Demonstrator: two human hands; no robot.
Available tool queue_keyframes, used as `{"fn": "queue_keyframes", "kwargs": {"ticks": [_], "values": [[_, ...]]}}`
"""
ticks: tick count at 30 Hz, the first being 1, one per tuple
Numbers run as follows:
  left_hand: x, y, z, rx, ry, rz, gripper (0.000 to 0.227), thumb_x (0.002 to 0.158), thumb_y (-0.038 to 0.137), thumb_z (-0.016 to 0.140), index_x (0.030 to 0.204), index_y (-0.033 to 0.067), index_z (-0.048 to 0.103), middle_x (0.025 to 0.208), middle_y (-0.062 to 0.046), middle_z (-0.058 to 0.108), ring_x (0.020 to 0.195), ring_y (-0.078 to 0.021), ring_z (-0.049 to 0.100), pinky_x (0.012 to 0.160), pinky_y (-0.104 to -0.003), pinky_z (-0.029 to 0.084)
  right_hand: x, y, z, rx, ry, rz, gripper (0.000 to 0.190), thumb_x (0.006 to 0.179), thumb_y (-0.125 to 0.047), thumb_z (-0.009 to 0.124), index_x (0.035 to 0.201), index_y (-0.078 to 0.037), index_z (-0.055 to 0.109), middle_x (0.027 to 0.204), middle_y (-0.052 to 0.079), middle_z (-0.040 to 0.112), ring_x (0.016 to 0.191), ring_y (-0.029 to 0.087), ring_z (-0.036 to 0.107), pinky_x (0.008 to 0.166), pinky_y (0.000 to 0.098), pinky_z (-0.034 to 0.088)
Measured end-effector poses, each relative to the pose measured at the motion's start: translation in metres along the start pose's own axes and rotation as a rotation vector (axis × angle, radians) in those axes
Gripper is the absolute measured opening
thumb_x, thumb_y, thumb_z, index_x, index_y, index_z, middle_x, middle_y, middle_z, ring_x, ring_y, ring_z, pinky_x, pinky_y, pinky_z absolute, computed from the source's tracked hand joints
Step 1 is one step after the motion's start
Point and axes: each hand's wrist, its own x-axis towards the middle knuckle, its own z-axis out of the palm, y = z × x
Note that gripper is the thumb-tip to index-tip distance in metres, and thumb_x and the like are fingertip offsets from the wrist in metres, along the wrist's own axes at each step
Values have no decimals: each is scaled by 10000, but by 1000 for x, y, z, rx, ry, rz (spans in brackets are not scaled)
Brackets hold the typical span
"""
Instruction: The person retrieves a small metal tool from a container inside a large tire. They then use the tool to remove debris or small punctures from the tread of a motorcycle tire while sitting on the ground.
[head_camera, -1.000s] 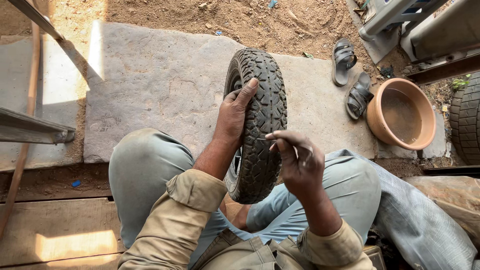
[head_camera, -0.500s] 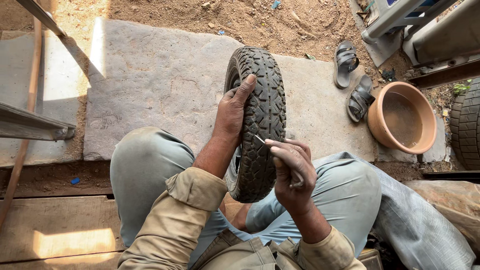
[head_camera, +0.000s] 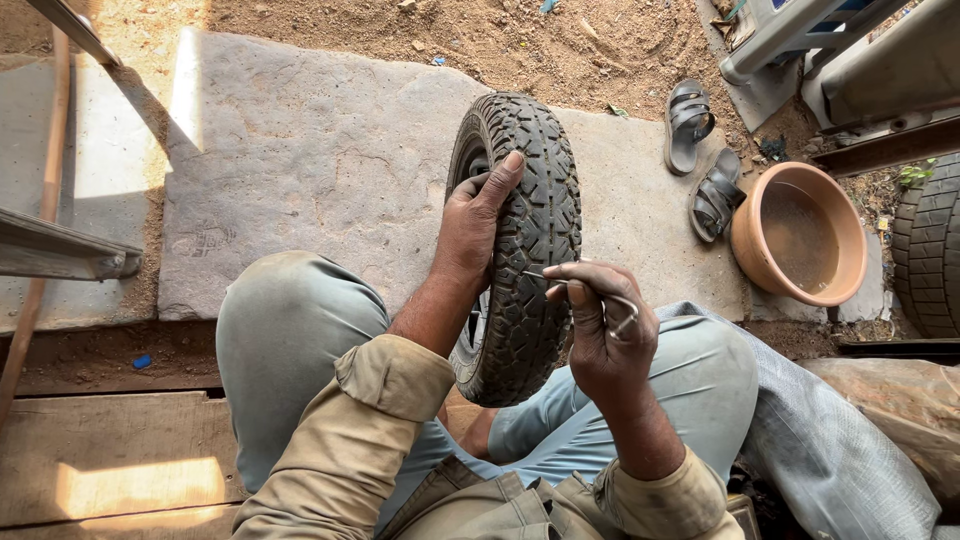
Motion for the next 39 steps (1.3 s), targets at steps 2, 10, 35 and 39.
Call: {"fn": "queue_keyframes", "kwargs": {"ticks": [2,10,35,39], "values": [[0,0,0,-17,-4,-2,679,809,437,830,1184,-84,608,989,-117,713,822,-144,700,723,-287,616,6,1,-3,-33,-35,14,125,1111,-122,573,1138,-19,640,1092,101,726,854,101,708,762,239,579],[-3,1,2,-93,-36,2,654,821,390,839,1180,-105,607,1004,-134,715,831,-158,710,727,-294,622,29,22,-4,323,-113,418,158,1087,-169,570,1142,-39,642,974,73,762,706,73,580,650,219,500],[-1,2,0,-38,-2,3,740,794,450,842,1201,-115,592,987,-140,718,801,-154,715,693,-280,626,-21,33,0,405,78,134,156,1118,-80,570,1232,0,642,1219,180,741,983,209,728,945,351,584],[-3,2,1,-44,1,-2,731,794,442,840,1202,-110,589,985,-139,718,800,-156,717,693,-286,630,-17,27,0,320,71,123,146,1121,-83,566,1227,-1,623,1185,164,745,979,188,725,925,326,583]]}}
